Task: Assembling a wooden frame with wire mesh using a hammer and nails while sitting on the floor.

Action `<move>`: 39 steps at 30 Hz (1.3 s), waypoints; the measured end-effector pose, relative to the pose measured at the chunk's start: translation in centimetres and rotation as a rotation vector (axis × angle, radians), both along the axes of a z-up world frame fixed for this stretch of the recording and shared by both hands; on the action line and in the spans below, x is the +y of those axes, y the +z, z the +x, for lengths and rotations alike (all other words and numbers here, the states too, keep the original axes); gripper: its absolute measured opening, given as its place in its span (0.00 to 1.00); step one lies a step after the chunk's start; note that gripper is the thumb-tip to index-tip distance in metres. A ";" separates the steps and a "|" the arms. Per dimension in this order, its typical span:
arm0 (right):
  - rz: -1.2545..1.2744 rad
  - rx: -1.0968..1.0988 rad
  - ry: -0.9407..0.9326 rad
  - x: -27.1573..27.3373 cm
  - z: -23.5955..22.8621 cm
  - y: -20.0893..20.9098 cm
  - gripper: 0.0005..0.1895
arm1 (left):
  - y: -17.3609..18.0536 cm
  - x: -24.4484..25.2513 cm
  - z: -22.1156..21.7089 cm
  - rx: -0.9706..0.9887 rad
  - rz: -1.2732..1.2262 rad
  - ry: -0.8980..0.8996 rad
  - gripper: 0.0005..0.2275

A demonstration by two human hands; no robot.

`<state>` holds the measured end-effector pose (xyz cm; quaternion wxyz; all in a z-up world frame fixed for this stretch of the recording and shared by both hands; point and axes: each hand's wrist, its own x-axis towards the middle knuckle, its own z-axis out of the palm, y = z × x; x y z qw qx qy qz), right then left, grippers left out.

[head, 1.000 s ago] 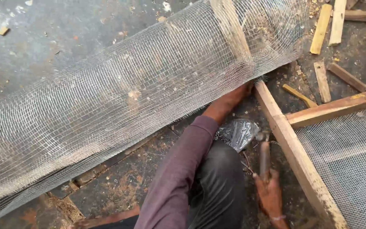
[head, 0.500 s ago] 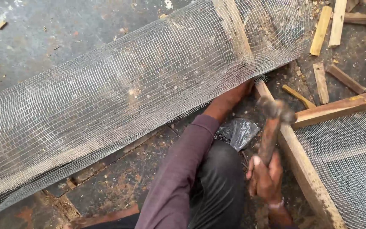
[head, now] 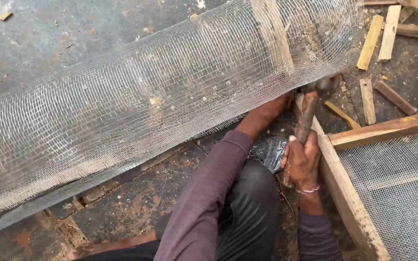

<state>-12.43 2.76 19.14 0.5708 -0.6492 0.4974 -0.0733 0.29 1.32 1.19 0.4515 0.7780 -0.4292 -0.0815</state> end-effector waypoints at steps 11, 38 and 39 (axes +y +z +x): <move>-0.040 -0.009 0.023 -0.4 0.1 0.2 0.13 | -3.0 -1.5 -0.9 0.119 0.035 -0.048 0.13; -0.113 0.167 0.160 -1.6 -1.0 0.1 0.12 | 1.9 -1.3 2.5 0.220 0.337 -0.097 0.17; -0.144 0.083 0.146 -1.1 -0.9 0.6 0.14 | 1.3 -1.4 2.3 0.201 0.290 -0.057 0.17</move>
